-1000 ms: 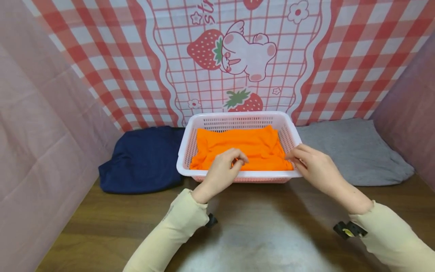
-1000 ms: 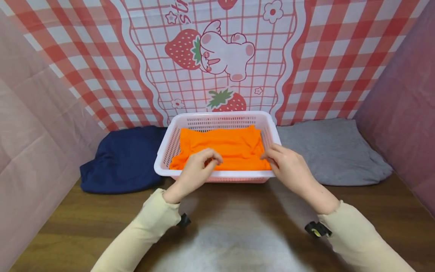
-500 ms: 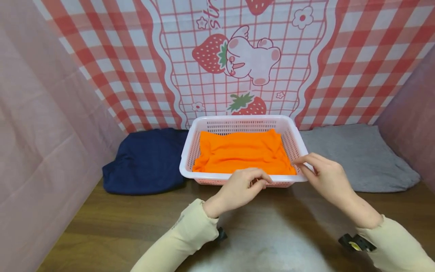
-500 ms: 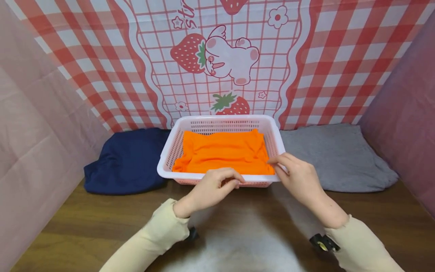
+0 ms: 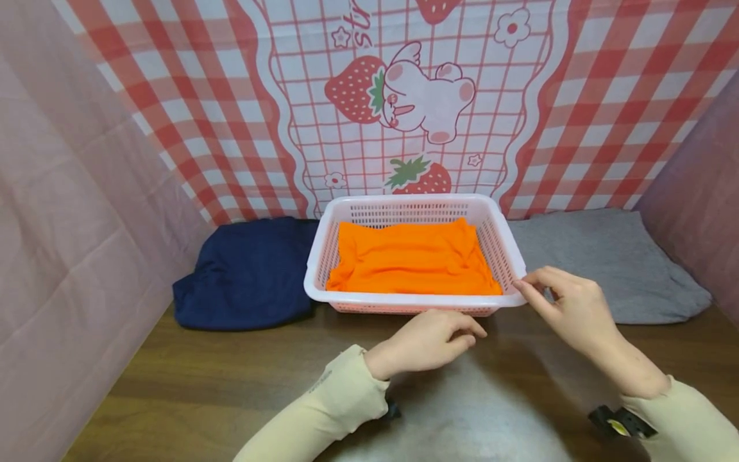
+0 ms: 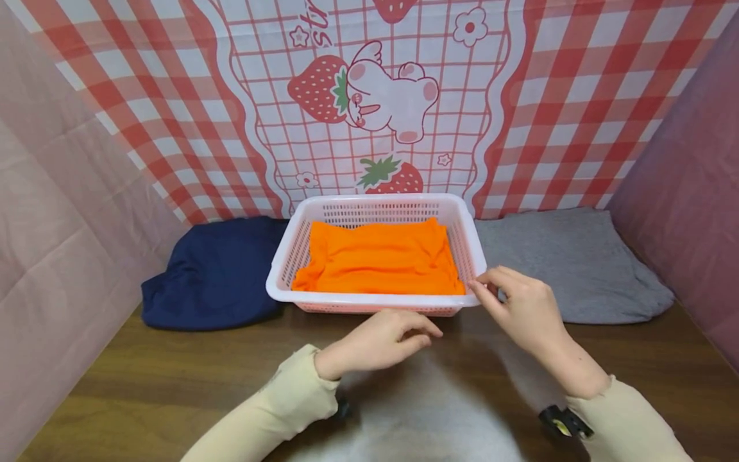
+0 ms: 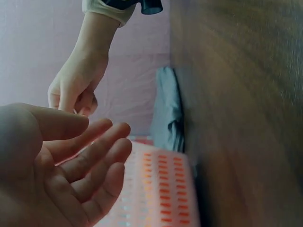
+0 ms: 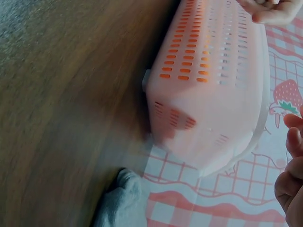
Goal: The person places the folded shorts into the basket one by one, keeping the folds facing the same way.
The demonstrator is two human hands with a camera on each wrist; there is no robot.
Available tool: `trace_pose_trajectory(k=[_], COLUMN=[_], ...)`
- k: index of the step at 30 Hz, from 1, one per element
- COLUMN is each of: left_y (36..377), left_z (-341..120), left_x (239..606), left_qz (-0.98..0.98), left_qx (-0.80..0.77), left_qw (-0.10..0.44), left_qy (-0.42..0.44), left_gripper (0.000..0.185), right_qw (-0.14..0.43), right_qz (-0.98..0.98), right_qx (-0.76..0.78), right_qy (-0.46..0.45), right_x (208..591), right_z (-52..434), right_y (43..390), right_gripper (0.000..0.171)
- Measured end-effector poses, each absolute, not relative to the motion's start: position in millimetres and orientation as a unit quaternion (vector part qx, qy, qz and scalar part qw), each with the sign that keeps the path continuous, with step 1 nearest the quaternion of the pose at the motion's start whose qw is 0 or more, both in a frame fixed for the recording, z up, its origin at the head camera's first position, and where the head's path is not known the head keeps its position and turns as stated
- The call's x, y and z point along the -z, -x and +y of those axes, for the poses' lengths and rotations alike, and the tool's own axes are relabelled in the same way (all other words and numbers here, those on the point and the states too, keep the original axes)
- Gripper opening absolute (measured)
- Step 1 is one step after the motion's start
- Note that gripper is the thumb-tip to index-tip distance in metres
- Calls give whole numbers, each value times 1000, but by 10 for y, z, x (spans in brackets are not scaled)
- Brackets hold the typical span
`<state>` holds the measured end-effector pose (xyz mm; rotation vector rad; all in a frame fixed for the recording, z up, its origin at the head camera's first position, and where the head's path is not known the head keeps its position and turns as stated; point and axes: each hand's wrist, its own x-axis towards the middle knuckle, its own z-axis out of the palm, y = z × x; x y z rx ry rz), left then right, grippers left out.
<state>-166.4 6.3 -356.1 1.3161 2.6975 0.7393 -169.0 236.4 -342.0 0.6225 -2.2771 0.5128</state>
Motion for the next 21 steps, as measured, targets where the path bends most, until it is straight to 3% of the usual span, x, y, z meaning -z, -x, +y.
trace_pose_trajectory(k=[8,21], left_y=[1644,1616], left_z=[198,390], left_x=[3641,3647], left_qz=[876,890], left_qx=[-259,-231], left_qw=[64,88], left_qy=[-402,-382], left_gripper=[28,41], right_qw=[341,330], right_qz=[-892,-902], right_qx=[-211,-215], right_qy=[-209,-178], right_x=[3425,3424], right_z=[2467,2640], right_y=[1639,1599], right_gripper=[31,14])
